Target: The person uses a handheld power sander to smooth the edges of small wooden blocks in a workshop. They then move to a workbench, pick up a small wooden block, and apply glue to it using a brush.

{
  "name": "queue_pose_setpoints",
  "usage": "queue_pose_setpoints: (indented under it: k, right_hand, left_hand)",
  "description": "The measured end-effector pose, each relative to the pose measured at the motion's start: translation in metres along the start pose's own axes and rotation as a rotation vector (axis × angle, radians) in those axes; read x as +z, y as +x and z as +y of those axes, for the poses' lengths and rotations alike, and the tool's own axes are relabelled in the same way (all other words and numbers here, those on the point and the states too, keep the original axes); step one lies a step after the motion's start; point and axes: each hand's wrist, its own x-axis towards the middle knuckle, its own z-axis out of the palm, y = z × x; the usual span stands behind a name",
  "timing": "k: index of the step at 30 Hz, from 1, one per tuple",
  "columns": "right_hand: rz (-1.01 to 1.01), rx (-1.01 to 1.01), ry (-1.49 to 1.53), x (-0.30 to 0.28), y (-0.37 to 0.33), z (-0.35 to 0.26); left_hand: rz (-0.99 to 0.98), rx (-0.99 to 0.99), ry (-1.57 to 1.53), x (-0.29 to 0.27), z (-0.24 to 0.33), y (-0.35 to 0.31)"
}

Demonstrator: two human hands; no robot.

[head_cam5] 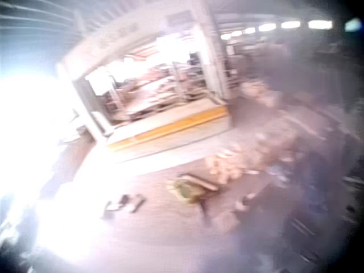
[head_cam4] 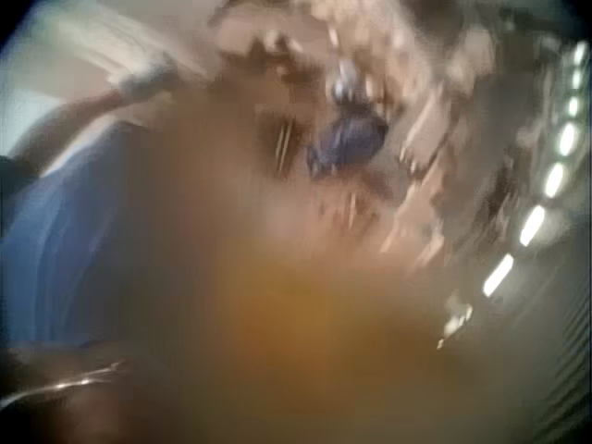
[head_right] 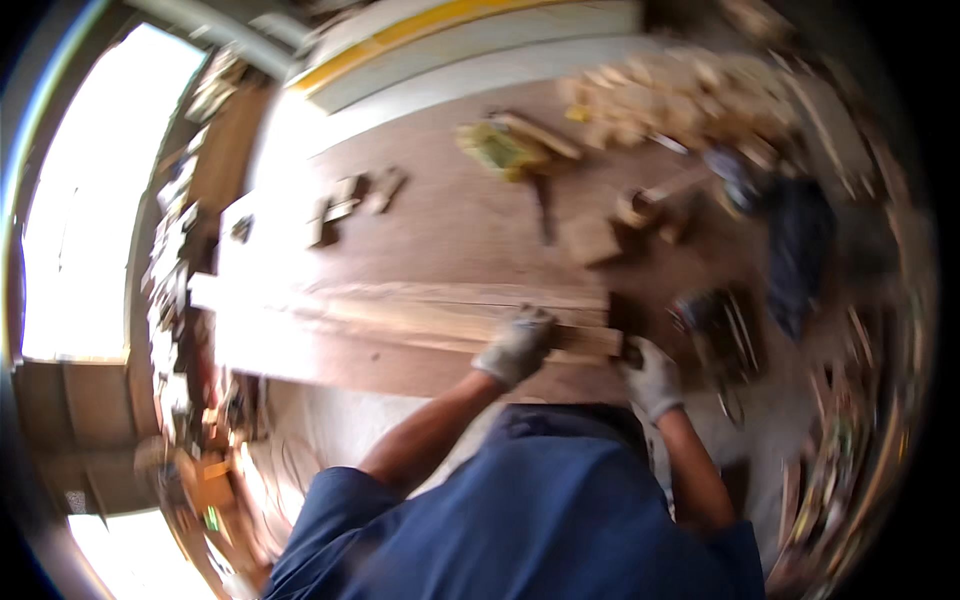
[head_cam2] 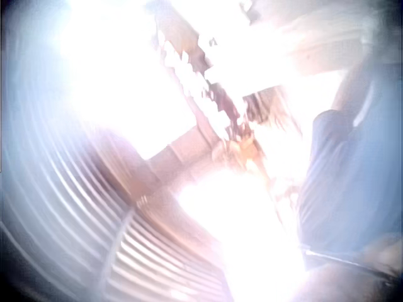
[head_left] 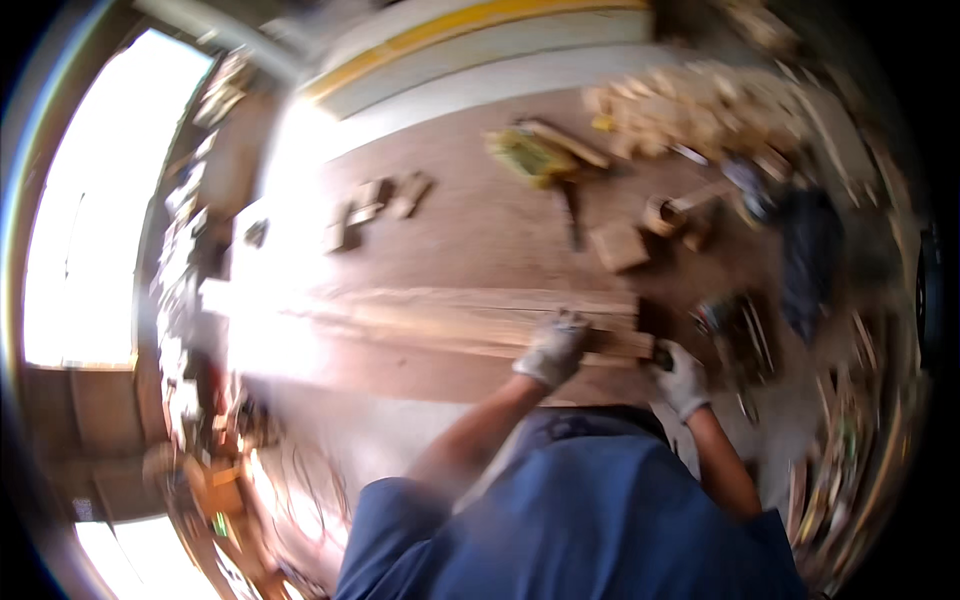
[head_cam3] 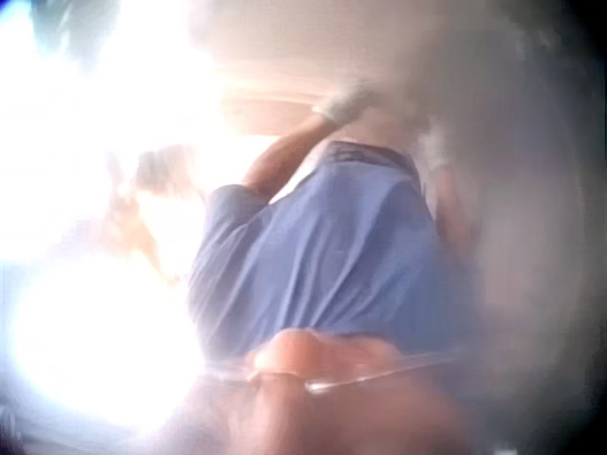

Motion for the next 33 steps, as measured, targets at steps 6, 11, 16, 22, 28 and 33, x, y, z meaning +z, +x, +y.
queue_pose_setpoints:
  k: [6, 11, 16, 22, 28, 33]
  right_hand:
    - [-0.204, -0.013, -0.026, -0.02, 0.042, -0.027]
    - [-0.266, -0.032, -0.109, -0.012, 0.04, -0.022]
    - [-0.191, -0.011, -0.065, 0.009, 0.027, -0.023]
    - [0.063, 0.009, -0.06, 0.026, 0.03, -0.029]
    - [-0.041, 0.129, -0.215, 0.022, 0.047, -0.053]
    - [-0.039, 0.11, -0.196, 0.019, 0.048, -0.053]
  left_hand:
    - [-0.057, -0.293, 0.228, -0.007, 0.011, 0.023]
    - [-0.132, -0.269, 0.173, -0.014, 0.011, 0.02]
    - [-0.125, -0.277, 0.048, -0.012, 0.009, 0.023]
    - [-0.129, -0.236, 0.042, -0.025, 0.004, 0.023]
    - [-0.106, -0.218, 0.081, -0.02, -0.002, 0.016]
    - [-0.124, -0.195, 0.026, -0.025, -0.006, 0.021]
